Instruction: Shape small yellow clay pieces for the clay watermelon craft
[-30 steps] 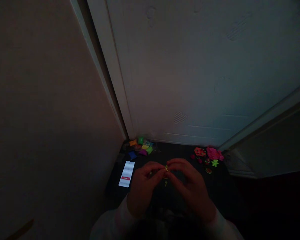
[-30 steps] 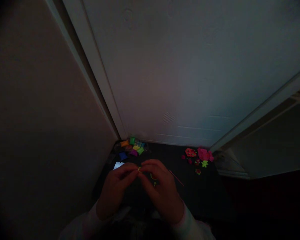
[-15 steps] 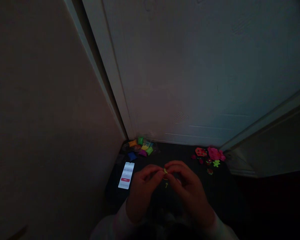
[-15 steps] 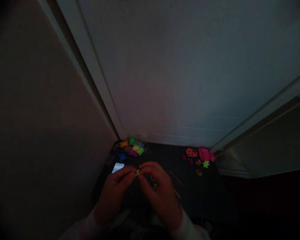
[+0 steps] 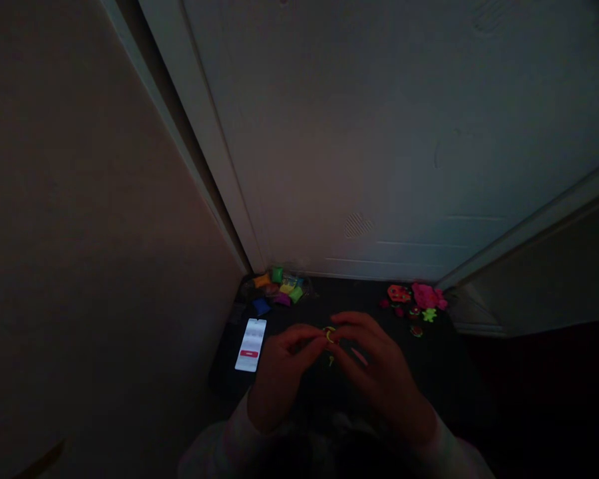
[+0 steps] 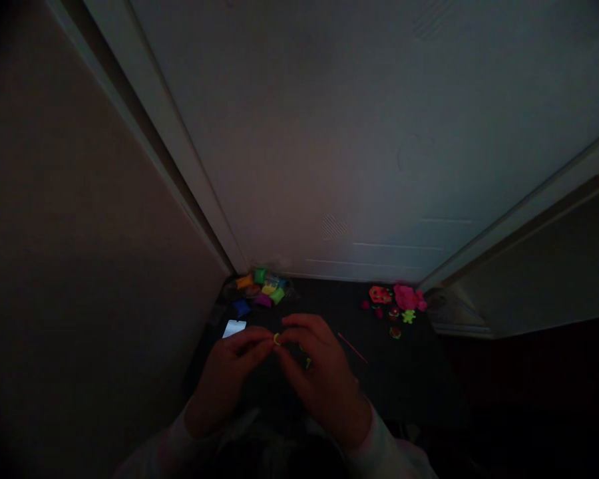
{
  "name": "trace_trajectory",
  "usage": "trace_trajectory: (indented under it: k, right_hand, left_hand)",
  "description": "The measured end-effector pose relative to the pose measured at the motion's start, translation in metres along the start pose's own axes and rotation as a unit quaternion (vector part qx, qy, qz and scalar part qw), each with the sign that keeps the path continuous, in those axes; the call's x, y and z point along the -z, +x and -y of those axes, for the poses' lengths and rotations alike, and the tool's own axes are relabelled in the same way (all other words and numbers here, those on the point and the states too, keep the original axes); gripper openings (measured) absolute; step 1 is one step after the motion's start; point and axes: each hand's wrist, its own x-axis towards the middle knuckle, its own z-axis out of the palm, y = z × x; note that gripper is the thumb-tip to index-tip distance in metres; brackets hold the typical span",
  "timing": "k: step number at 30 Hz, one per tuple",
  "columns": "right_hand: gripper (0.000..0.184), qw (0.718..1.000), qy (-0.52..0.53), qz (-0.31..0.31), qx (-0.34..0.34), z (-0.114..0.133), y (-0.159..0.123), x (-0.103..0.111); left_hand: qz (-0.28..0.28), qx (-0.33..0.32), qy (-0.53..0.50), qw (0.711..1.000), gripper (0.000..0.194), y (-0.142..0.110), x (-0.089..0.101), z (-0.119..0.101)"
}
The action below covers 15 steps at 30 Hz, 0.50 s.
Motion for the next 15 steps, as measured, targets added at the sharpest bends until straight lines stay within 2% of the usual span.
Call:
trace_trajectory:
  k: [4, 9, 12, 15]
  right_hand:
    - [0.006, 1.000, 0.002, -0.012, 0.018, -0.0006, 0.0026, -0.0013]
    - [0.007, 0.999, 0.004, -0.019, 0.025, 0.0002, 0.0029, -0.0007]
    - [0.010, 1.000, 0.010, -0.005, 0.019, 0.0002, 0.0016, 0.0003]
    - [0.009, 1.000, 0.016, 0.008, -0.001, -0.0015, 0.0019, -0.0002]
  left_hand:
    - [0.006, 0.025, -0.036, 0.999, 0.008, 0.0016, -0.0023, 0.0050]
    - [0.059, 0.071, -0.120, 0.988, 0.015, 0.0019, -0.0044, 0.0099]
    - [0.065, 0.053, -0.097, 0.992, 0.014, 0.0025, -0.0027, 0.0075]
    - [0.058, 0.011, -0.022, 0.998, 0.012, 0.0033, 0.0001, 0.0028]
